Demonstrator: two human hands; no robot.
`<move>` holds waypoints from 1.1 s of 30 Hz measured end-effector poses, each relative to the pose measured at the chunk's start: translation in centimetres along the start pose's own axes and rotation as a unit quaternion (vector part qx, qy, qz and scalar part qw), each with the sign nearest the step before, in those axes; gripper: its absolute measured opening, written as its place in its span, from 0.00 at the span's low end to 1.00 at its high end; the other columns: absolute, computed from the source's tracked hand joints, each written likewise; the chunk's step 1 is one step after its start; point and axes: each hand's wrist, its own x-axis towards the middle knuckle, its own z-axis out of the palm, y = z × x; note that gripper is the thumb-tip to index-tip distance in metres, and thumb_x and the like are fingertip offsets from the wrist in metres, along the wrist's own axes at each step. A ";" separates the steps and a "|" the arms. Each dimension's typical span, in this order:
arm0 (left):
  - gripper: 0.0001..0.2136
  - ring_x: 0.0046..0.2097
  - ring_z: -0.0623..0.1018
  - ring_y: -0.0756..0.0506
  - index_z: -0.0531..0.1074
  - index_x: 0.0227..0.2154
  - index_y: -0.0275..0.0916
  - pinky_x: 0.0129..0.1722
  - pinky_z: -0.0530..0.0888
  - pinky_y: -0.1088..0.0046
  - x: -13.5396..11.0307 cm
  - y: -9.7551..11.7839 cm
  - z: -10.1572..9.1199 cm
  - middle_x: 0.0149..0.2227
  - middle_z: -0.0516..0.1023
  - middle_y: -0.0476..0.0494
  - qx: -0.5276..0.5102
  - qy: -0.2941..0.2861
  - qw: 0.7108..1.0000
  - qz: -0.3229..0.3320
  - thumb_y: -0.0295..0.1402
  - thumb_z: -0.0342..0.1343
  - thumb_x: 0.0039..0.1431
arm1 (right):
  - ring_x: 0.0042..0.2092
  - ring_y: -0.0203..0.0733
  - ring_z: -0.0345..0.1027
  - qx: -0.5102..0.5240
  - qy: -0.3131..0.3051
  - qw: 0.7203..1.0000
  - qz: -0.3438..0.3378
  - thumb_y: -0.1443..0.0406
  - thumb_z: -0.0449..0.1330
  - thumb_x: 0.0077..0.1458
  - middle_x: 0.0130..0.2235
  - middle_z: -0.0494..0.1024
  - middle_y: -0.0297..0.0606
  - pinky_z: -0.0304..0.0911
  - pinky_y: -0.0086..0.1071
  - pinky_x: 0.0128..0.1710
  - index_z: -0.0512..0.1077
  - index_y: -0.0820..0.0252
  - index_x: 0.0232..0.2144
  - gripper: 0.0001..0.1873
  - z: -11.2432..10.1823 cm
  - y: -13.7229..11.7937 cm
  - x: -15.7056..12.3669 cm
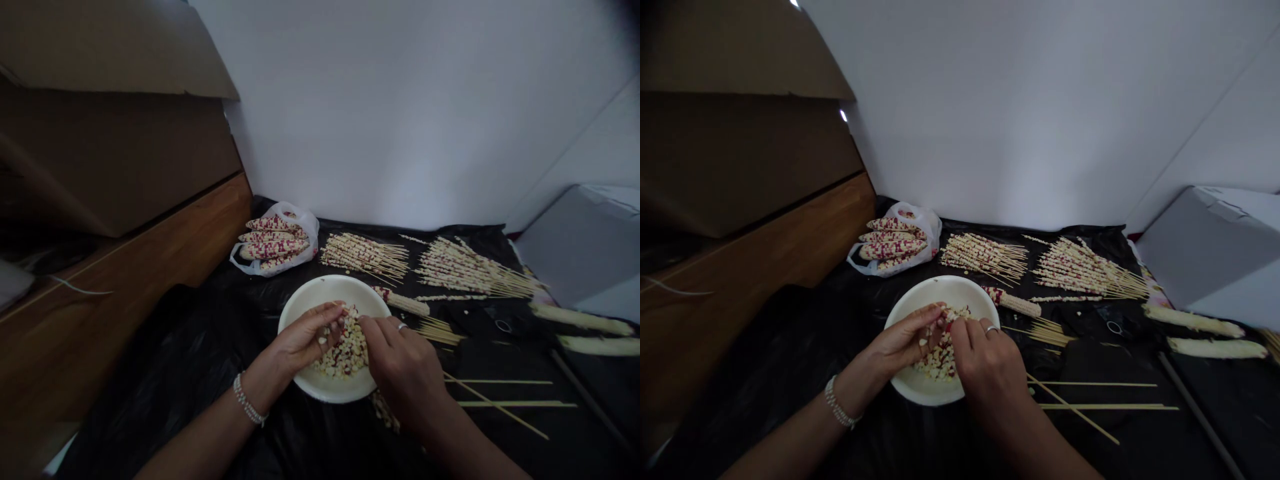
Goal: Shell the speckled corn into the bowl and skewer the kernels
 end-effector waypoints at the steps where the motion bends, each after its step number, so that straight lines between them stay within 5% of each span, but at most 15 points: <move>1: 0.06 0.32 0.76 0.54 0.77 0.29 0.35 0.30 0.74 0.84 -0.1 -0.2 0.1 0.32 0.78 0.46 0.003 -0.003 1.000 -0.008 0.21 0.65 0.47 | 0.27 0.38 0.61 0.003 -0.008 1.000 0.000 0.73 0.47 0.61 0.26 0.72 0.37 0.49 0.34 0.27 0.70 0.63 0.36 0.12 0.1 -0.1 0.0; 6: 0.05 0.32 0.76 0.53 0.77 0.31 0.35 0.30 0.74 0.83 -0.3 -0.2 0.3 0.32 0.77 0.45 -0.001 -0.005 1.000 -0.017 0.23 0.64 0.50 | 0.27 0.39 0.61 0.010 -0.020 1.000 0.006 0.73 0.49 0.60 0.26 0.71 0.36 0.49 0.33 0.27 0.70 0.61 0.35 0.10 0.3 0.1 -0.1; 9: 0.07 0.26 0.71 0.57 0.76 0.35 0.32 0.21 0.68 0.88 -0.3 0.4 0.3 0.29 0.74 0.46 -0.003 -0.026 0.999 -0.018 0.28 0.63 0.52 | 0.26 0.39 0.61 -0.004 -0.012 1.000 0.017 0.74 0.48 0.59 0.25 0.70 0.35 0.49 0.33 0.27 0.70 0.60 0.33 0.12 0.5 0.5 -0.2; 16: 0.09 0.17 0.51 0.60 0.69 0.28 0.34 0.14 0.46 0.83 -0.2 0.1 0.2 0.21 0.64 0.54 0.184 -0.044 0.977 0.102 0.35 0.60 0.56 | 0.26 0.37 0.65 0.030 -0.007 0.999 0.015 0.69 0.51 0.60 0.27 0.73 0.36 0.52 0.33 0.26 0.72 0.63 0.39 0.10 0.9 1.3 0.2; 20: 0.12 0.18 0.50 0.58 0.63 0.25 0.37 0.17 0.45 0.79 -0.5 -0.3 0.5 0.17 0.58 0.57 0.270 -0.064 0.953 0.126 0.38 0.56 0.58 | 0.29 0.39 0.66 0.015 -0.037 0.999 -0.014 0.63 0.54 0.61 0.27 0.74 0.36 0.52 0.34 0.27 0.70 0.66 0.49 0.17 1.0 1.4 0.4; 26: 0.18 0.20 0.51 0.55 0.61 0.22 0.38 0.19 0.46 0.76 -0.4 -0.9 0.6 0.17 0.56 0.56 0.365 -0.091 0.917 0.134 0.47 0.53 0.58 | 0.30 0.40 0.65 -0.012 -0.079 0.996 -0.037 0.71 0.56 0.55 0.27 0.73 0.36 0.51 0.36 0.30 0.71 0.64 0.47 0.16 1.3 1.3 0.1; 33: 0.19 0.24 0.55 0.53 0.60 0.20 0.37 0.23 0.52 0.76 -0.7 -1.1 1.0 0.21 0.57 0.53 0.334 -0.074 0.929 0.141 0.45 0.51 0.60 | 0.29 0.38 0.64 -0.008 -0.077 0.996 -0.040 0.71 0.54 0.58 0.27 0.71 0.34 0.50 0.36 0.32 0.68 0.63 0.49 0.16 1.6 1.0 -0.1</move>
